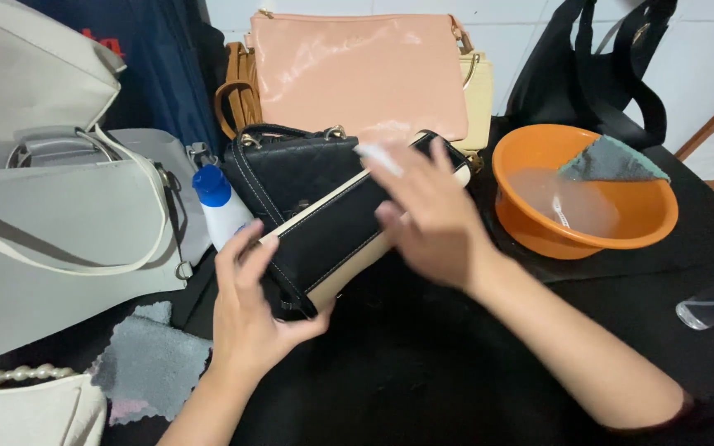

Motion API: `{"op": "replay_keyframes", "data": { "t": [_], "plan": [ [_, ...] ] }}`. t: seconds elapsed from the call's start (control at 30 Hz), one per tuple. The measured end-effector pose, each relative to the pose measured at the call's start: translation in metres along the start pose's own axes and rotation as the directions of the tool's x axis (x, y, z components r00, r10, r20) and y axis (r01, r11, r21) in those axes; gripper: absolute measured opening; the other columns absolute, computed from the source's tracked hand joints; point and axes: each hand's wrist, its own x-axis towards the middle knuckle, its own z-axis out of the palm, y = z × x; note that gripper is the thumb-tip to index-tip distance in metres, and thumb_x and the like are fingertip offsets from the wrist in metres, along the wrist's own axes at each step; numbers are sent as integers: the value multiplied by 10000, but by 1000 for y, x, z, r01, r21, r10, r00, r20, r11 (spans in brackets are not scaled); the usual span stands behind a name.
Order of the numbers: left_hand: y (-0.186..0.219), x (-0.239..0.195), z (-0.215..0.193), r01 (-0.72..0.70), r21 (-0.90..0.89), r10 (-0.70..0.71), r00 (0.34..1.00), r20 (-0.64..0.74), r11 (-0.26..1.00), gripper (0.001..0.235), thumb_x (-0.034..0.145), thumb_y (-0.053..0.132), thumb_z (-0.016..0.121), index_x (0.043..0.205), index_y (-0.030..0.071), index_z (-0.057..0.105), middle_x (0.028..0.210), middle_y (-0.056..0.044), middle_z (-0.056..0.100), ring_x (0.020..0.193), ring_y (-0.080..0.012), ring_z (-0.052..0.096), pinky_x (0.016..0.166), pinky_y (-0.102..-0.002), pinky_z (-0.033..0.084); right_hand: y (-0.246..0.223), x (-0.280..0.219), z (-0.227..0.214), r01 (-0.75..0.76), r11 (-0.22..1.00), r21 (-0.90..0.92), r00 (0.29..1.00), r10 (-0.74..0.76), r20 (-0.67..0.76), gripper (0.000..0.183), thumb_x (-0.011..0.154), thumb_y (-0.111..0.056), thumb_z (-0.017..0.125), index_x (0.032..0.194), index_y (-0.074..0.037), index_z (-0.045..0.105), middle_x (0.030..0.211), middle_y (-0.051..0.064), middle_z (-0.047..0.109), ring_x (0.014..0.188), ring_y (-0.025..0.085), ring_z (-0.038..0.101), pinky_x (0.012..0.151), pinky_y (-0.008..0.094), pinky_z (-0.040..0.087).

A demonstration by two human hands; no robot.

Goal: Wiping a small white and black handbag with a damp cloth dipped in soapy water to clean it.

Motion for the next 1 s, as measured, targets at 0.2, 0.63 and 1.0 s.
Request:
{"op": "replay_keyframes", "data": {
  "t": [0.2,0.63,1.0],
  "plan": [
    [1,6,-9,-204,375,203,978,43,904,814,717,615,888,1410,295,602,1571,-155,373,1498,-383,367,1224,-705,306,-43,-2,-5,71,994,78,997,-73,27,475,1109,-261,446,1549,-87,404,1623,162,421,1538,382,433,1268,635,325],
    [43,52,-46,-391,453,420,907,40,801,589,881,671,578,978,105,709,1329,-88,729,1298,-367,615,1177,-600,197,-42,0,-6,103,992,73,995,-102,-11,457,1098,-235,490,1522,-79,425,1601,178,435,1509,390,459,1262,611,349],
    [58,60,-58,-344,359,291,937,193,868,692,886,670,484,1350,188,662,1539,-130,535,1456,-388,458,1219,-651,95,-35,7,-15,77,983,167,991,-95,99,479,1052,-233,515,1474,-8,489,1548,269,471,1454,445,450,1202,607,308]
  ]
}}
